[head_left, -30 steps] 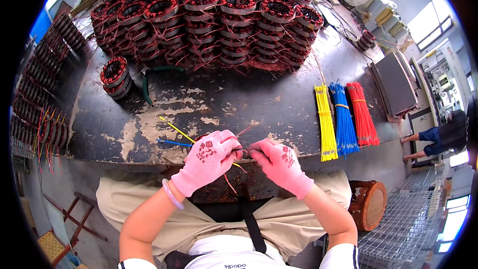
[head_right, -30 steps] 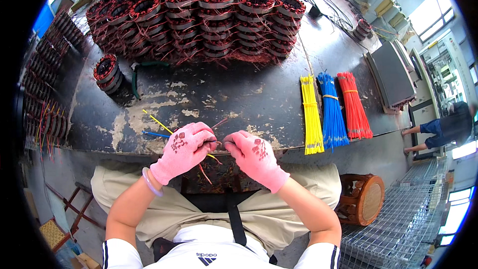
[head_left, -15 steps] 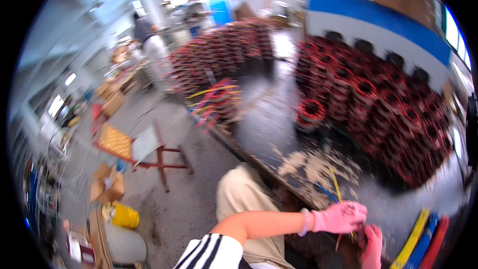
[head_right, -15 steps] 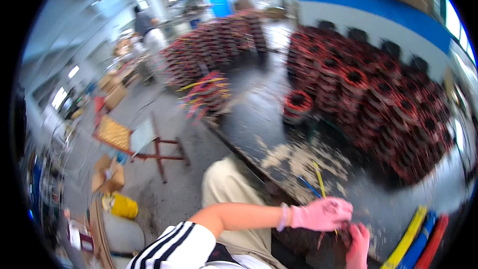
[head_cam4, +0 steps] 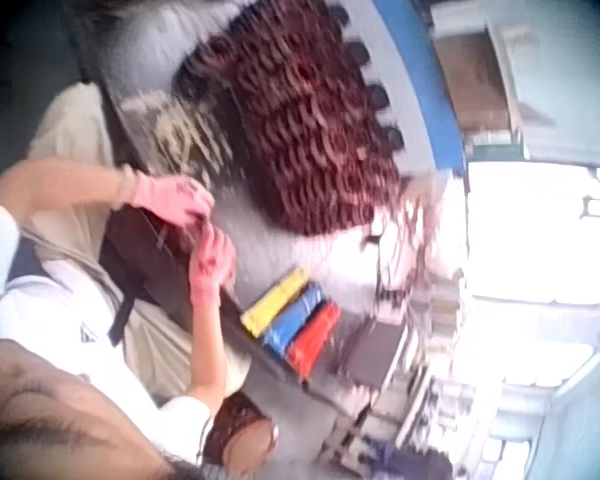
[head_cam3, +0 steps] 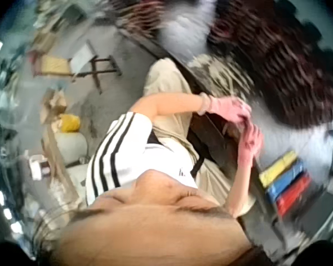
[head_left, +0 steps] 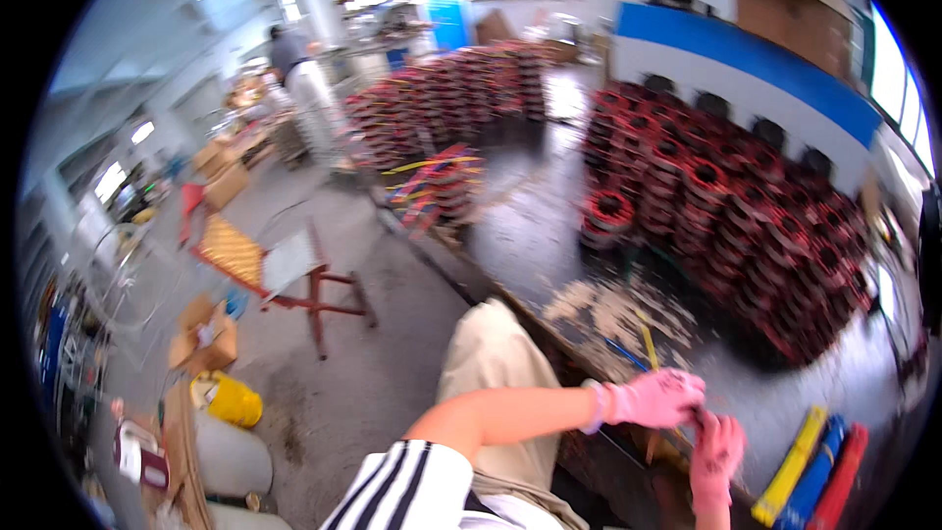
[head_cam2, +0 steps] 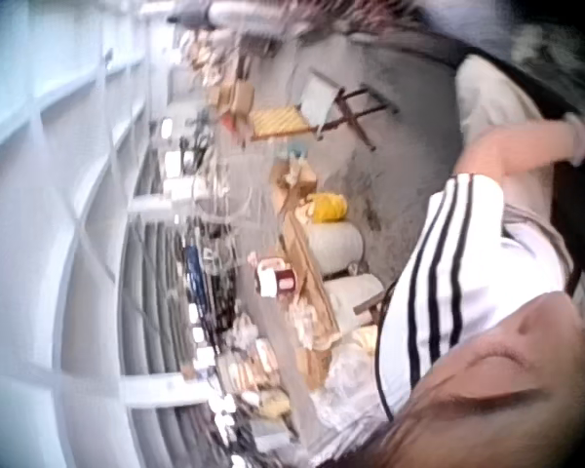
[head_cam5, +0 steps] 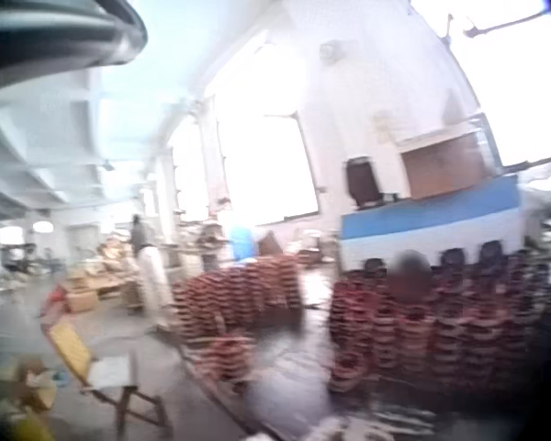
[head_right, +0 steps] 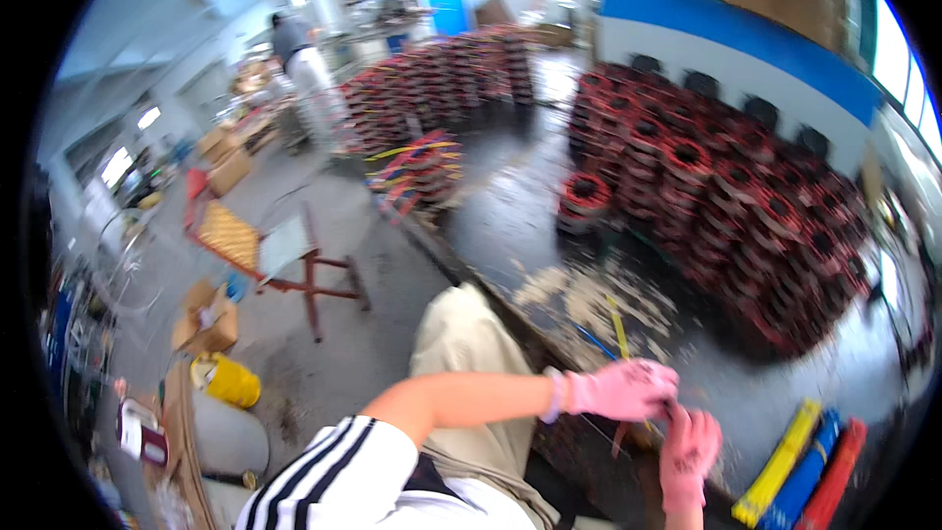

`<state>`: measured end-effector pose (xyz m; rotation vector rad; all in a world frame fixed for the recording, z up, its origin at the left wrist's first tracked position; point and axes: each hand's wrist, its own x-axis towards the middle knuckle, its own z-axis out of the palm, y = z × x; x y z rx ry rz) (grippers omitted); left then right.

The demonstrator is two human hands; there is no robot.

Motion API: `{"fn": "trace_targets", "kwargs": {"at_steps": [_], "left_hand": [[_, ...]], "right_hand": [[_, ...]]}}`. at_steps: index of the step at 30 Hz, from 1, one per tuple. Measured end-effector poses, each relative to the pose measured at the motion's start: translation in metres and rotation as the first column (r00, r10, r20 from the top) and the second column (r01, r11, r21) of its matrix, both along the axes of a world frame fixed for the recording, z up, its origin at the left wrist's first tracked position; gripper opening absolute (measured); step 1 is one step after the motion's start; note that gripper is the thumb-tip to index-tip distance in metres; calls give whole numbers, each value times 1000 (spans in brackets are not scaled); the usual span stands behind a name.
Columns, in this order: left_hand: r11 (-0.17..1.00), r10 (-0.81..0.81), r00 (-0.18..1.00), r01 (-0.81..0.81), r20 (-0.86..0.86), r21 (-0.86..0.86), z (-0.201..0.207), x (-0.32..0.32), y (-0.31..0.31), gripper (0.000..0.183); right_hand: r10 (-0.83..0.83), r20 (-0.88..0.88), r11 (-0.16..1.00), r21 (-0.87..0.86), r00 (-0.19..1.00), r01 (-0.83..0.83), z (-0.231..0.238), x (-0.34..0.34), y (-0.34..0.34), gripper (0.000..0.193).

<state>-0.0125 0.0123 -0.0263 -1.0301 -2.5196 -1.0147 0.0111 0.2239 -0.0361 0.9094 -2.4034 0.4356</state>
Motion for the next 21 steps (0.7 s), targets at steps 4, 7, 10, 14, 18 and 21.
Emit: {"fn": "trace_targets", "kwargs": {"at_steps": [4,7,10,14,18,21], "left_hand": [[994,-4,994,16,107,-112,17,7,-8,24],[998,-18,984,29,176,-59,28,13,-13,20],[1000,4,988,1,154,-28,30,11,-5,15],[1000,-25,957,27,289,-5,33,12,-7,12],[1000,-14,958,20,287,-18,54,18,4,17],[998,50,998,-48,37,-32,56,28,-16,22]], "right_hand": [[-17,107,996,-83,994,26,9,5,-9,21],[189,533,885,-457,824,93,19,6,6,22],[639,769,649,-526,-20,550,29,-16,54,29],[659,687,398,-663,306,634,12,-92,64,33],[230,580,641,-694,781,327,17,-116,62,30],[387,695,758,-614,606,219,44,-42,26,29]]}}
